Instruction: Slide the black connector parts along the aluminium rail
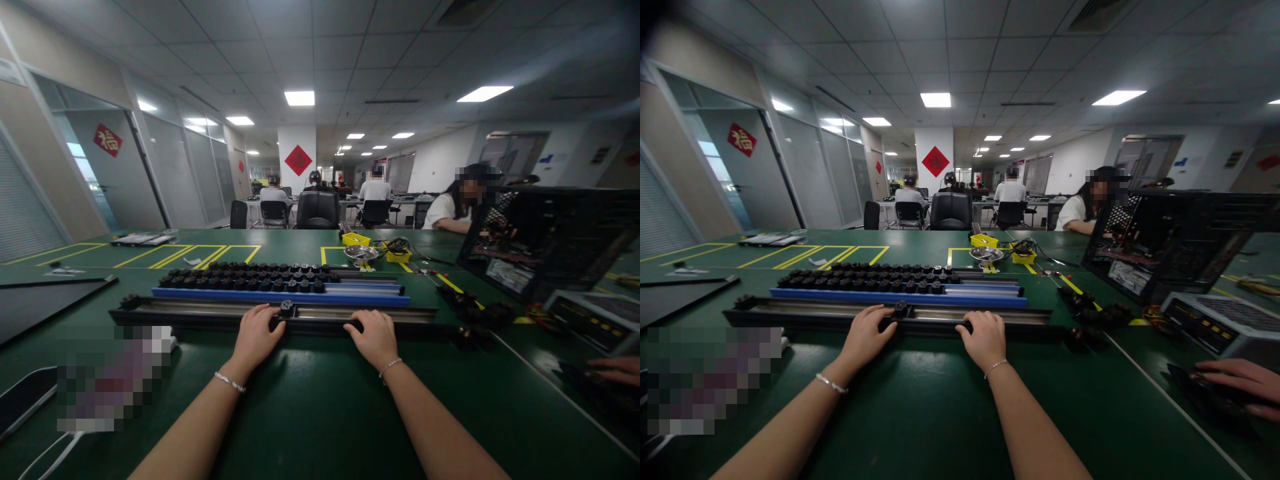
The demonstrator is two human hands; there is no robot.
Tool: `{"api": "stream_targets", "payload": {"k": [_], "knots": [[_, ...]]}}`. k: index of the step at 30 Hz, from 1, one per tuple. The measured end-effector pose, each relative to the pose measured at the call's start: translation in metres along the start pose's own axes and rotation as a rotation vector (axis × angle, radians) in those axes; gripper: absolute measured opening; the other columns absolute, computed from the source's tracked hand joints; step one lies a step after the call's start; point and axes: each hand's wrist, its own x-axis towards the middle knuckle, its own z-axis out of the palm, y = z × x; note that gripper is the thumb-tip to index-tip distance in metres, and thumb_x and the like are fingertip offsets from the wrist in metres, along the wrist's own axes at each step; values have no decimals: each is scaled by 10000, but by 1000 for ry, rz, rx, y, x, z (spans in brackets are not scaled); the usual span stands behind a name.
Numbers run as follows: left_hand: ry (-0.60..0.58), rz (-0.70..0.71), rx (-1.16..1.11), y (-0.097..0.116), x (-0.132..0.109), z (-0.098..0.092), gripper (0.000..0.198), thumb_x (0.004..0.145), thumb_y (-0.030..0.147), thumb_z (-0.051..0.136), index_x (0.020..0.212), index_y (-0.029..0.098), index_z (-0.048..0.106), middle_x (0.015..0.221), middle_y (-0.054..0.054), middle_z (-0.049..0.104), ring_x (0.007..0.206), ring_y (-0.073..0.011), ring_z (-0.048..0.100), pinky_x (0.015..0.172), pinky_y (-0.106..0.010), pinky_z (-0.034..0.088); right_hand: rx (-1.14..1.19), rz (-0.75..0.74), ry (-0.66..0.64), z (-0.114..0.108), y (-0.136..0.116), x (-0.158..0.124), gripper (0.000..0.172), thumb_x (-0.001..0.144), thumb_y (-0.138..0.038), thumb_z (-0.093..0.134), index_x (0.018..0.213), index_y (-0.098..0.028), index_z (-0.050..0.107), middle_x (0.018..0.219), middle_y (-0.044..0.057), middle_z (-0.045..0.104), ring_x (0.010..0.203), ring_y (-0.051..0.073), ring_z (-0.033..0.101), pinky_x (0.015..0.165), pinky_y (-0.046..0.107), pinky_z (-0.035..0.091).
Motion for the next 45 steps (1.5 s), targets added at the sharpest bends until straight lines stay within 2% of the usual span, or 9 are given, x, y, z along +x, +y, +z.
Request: {"api": "stream_targets", "payload": {"k": [11,21,25,28,31,36,41,45], "knots": [[-3,135,-38,13,-6,-1,348,760,356,484,1067,221,572,1093,-50,621,1091,-217,489,959,-406,331,2,-2,18,0,-2,0,180,744,-394,547,788,-227,595,791,11,616,812,174,490,787,323,253],[-9,196,-71,26,-9,2,326,747,336,514,1056,234,542,1076,-27,614,1077,-203,480,966,-413,287,24,2,-17,-3,-11,1,145,747,-314,526,831,-220,596,836,15,616,841,174,488,806,321,269],[-24,232,-75,32,-10,3,351,750,339,512,1086,241,526,1102,-24,606,1090,-203,467,973,-412,271,31,-18,-26,-1,-22,2,254,783,-318,479,986,-213,589,981,42,611,926,186,485,841,322,290],[-49,277,-81,40,-11,4,389,747,333,516,1127,251,499,1144,-20,590,1103,-200,461,980,-410,256,29,-58,-34,1,-33,3,390,814,-326,434,1187,-229,496,1146,50,555,1025,188,462,886,326,297],[-73,314,-87,48,-11,6,425,738,318,521,1157,257,475,1173,-22,577,1111,-198,458,996,-415,231,21,-112,-67,2,-43,4,456,827,-312,414,1282,-292,401,1257,37,477,1082,182,439,909,331,303],[-105,360,-88,57,-12,9,503,721,292,527,1212,267,422,1231,-24,542,1138,-210,433,1016,-460,186,-10,-170,-115,4,-50,3,427,816,-258,421,1227,-369,456,1347,12,382,1130,196,406,924,364,302],[-121,421,-94,58,-14,11,596,677,229,550,1245,260,371,1278,-18,501,1170,-209,400,1039,-454,172,-18,-165,-107,6,-48,4,345,816,-280,435,1143,-329,530,1300,25,429,1086,196,438,914,366,323],[-94,408,-105,54,-14,13,562,699,215,529,1239,209,373,1241,-50,521,1152,-198,423,1041,-410,222,-35,-167,-57,6,-42,4,278,831,-300,422,1061,-271,577,1256,61,451,1031,190,469,886,333,354]]}}
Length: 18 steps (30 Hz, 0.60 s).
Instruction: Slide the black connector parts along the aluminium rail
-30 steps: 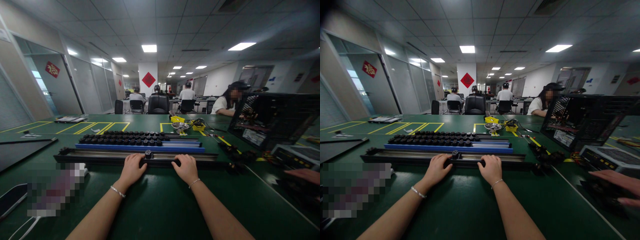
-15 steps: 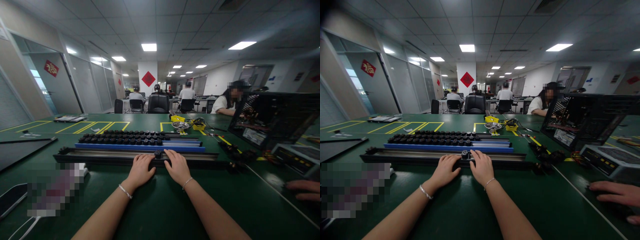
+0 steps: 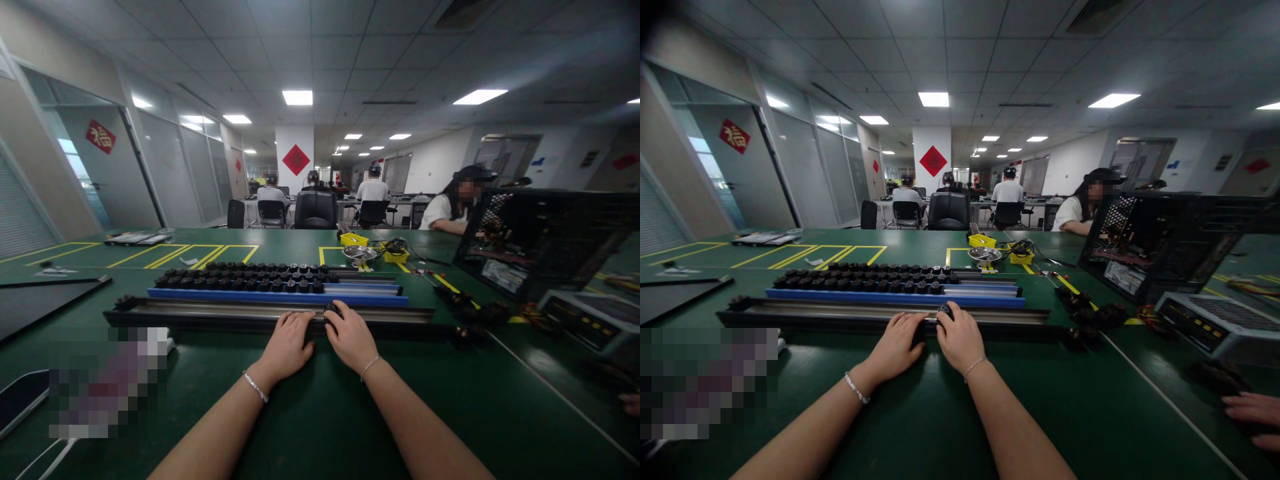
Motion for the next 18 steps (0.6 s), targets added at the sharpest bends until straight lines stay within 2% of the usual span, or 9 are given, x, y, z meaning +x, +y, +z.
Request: {"api": "stream_targets", "payload": {"k": [7,18], "knots": [[10,12,0,-4,0,0,448,746,190,491,1188,224,427,1206,-38,542,1139,-182,446,1049,-403,249,-105,28,65,-3,14,-3,248,837,-283,415,967,-237,620,1162,84,498,953,190,484,840,312,368],[-30,4,-30,-4,-2,-2,451,766,203,459,1214,231,420,1238,-39,531,1176,-174,434,1080,-420,211,-201,334,154,-15,33,-4,211,837,-291,421,803,-208,612,999,83,530,821,179,501,703,293,360]]}}
